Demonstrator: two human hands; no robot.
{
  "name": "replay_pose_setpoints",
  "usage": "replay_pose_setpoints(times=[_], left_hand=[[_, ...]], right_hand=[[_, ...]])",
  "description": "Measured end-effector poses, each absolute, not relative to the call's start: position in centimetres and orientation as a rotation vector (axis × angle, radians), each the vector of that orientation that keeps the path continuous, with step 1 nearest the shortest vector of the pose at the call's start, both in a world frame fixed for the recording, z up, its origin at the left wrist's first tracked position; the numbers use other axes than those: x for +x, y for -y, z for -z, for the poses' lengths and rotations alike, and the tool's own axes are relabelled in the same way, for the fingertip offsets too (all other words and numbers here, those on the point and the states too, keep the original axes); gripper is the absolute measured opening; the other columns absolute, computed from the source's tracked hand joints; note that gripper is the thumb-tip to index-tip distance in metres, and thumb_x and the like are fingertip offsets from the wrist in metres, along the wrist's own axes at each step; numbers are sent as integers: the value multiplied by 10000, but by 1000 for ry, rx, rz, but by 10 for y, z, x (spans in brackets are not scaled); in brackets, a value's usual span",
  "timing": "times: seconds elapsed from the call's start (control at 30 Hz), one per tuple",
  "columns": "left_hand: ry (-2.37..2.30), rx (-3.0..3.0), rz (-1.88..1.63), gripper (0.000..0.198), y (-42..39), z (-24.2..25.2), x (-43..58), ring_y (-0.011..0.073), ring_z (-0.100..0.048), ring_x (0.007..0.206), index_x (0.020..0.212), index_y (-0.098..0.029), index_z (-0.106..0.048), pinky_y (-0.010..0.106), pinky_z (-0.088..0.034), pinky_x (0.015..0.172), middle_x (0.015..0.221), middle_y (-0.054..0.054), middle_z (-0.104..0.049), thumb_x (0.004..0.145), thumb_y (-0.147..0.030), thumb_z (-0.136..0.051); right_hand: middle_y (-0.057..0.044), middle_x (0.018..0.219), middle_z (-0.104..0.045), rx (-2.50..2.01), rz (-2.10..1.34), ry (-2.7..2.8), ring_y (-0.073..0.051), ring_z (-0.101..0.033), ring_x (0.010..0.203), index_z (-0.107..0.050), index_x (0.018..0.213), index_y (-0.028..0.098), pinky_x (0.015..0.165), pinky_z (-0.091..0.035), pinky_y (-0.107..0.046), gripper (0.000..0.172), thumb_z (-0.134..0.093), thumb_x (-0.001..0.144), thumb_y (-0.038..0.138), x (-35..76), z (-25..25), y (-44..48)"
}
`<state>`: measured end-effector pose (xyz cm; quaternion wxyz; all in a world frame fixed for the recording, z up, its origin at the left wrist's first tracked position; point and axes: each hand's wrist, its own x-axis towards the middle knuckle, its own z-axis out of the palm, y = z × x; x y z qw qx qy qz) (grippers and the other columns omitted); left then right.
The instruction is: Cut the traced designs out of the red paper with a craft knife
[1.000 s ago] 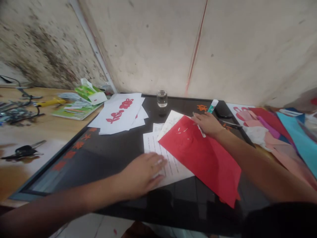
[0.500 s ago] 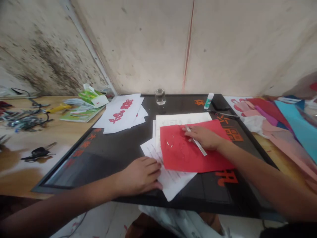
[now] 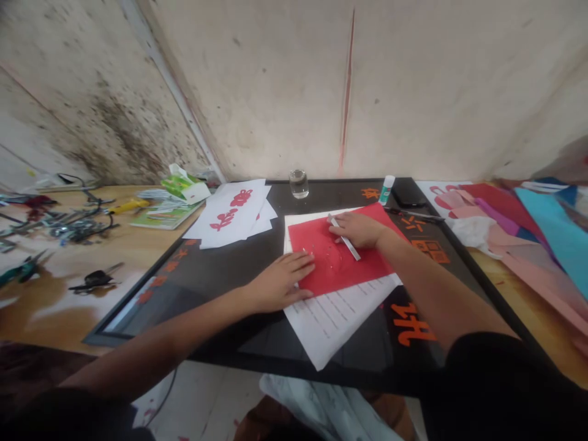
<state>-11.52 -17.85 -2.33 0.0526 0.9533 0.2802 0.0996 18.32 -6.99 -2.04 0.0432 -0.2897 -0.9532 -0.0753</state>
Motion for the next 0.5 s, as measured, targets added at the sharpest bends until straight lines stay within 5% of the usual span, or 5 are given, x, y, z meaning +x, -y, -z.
replay_pose_setpoints(times=[0.13,0.23,0.37,0.5], left_hand=[[-890,2882,-205,710,163,38,-100,293,-236,1472,1490,-116,-345,476,-204,1201,1588,152,-250,969,-597,-384],[-884,2869,-201,725,143,44,-87,289,-204,1482,1500,-120,-329,460,-162,1214,1595,145,-231,969,-613,-358],[-822,2860,-228,744,107,40,-72,284,-220,1479,1492,-126,-351,440,-173,1210,1586,137,-260,949,-634,-387],[-789,2850,-299,611,78,33,-69,194,-331,1436,1408,-199,-487,339,-228,1191,1528,63,-407,958,-605,-409]], right_hand=[[-125,1184,-699,-986,223,2796,-291,-607,1131,-680,1163,189,990,-445,-431,332,-612,890,364,187,11,55],[-123,1111,-721,-1120,221,2631,-282,-665,975,-665,1201,207,860,-493,-412,344,-601,899,359,193,-3,64],[-148,1226,-668,-1248,170,2216,-272,-643,1080,-588,1315,180,884,-508,-407,407,-394,1008,364,192,-19,98],[-70,820,-721,-1271,-579,1608,-202,-675,718,-697,1108,193,653,-556,-340,429,-501,939,536,182,-12,123]])
